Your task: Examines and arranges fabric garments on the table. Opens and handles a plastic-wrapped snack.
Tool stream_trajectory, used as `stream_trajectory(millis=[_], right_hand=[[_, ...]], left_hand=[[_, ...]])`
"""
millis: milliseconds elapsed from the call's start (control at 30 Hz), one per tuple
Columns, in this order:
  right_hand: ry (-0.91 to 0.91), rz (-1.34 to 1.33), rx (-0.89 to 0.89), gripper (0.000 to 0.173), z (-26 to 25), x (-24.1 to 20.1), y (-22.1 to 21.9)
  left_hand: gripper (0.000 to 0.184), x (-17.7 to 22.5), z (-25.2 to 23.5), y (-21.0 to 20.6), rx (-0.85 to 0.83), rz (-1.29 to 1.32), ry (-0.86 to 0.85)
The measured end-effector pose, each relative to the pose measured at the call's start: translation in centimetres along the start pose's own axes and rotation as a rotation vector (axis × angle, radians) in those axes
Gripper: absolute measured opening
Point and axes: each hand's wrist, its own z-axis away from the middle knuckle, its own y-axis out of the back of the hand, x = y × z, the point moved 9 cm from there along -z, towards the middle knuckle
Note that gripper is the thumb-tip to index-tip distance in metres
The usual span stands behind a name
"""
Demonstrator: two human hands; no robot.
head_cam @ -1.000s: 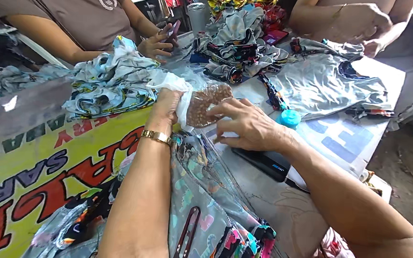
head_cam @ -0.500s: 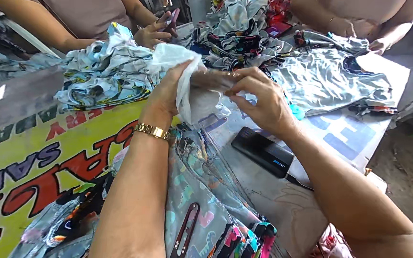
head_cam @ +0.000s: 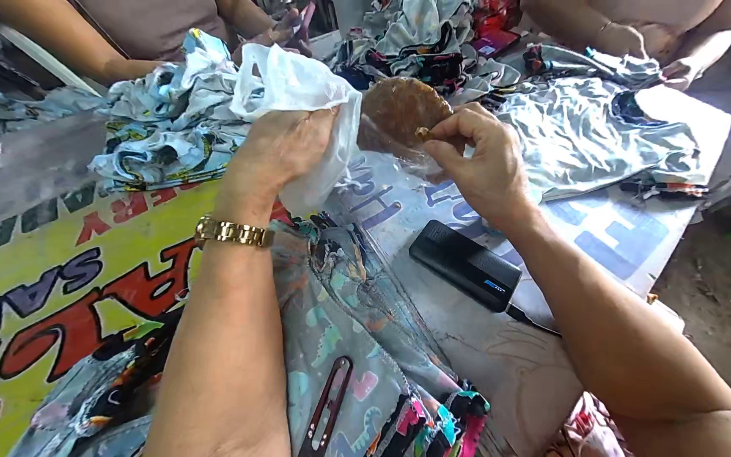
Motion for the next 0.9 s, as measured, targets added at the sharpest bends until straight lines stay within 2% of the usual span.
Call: stream_trajectory(millis=[100, 200, 267, 400, 467, 533, 600, 667, 733, 800, 900], right_hand=[[0.012, -0.019, 0.017, 0.012, 0.0, -0.5, 0.2], [-0.016, -0.020, -0.013, 0.014, 0.1, -0.2, -0.2], [-0.008, 0.001, 0.001, 0.014, 0.1, -0.1, 0.1], [0.100, 0.147, 0.114, 0.012, 0.1, -1.8, 1.4], [0.234, 0.305, 0.112, 0.013, 0.6, -3.0, 0.9], [0.396, 0.459, 0.091, 0.014, 1.3, -4.2, -0.4], [0.498, 0.564, 0.061, 0.014, 1.8, -4.6, -1.8], [0.544, 0.605, 0.015, 0.015, 2.2, -4.8, -2.6], [0.592, 0.620, 0.000, 0.017, 2.5, -5.1, -3.2], [0.633, 0.611, -0.039, 0.018, 2.8, -5.2, -3.7], [0.594, 0.465, -0.143, 0.017, 2.6, -5.4, -3.4]], left_hand=[[0.062, -0.9, -0.1, 0.8, 0.039, -0.071, 0.087], [0.056, -1.3, -0.5, -0.4, 0.014, -0.180, 0.004], [0.054, -1.1, -0.4, -0.7, 0.009, -0.157, 0.001], [0.059, -2.3, -0.1, -0.3, 0.035, 0.160, 0.158], [0.057, -2.1, 0.6, -1.8, -0.046, 0.502, 0.206], [0.048, -0.5, 1.1, -3.4, -0.106, 1.006, 0.137], [0.047, 0.4, 0.8, -4.2, -0.126, 1.236, 0.020], [0.047, 0.6, 0.5, -5.2, -0.147, 1.288, 0.070], [0.031, 0.0, 0.6, -6.1, -0.102, 1.272, 0.234], [0.024, -0.8, 0.3, -6.8, -0.056, 1.279, 0.343], [0.014, -3.1, -0.2, -6.4, 0.065, 1.218, 0.431]])
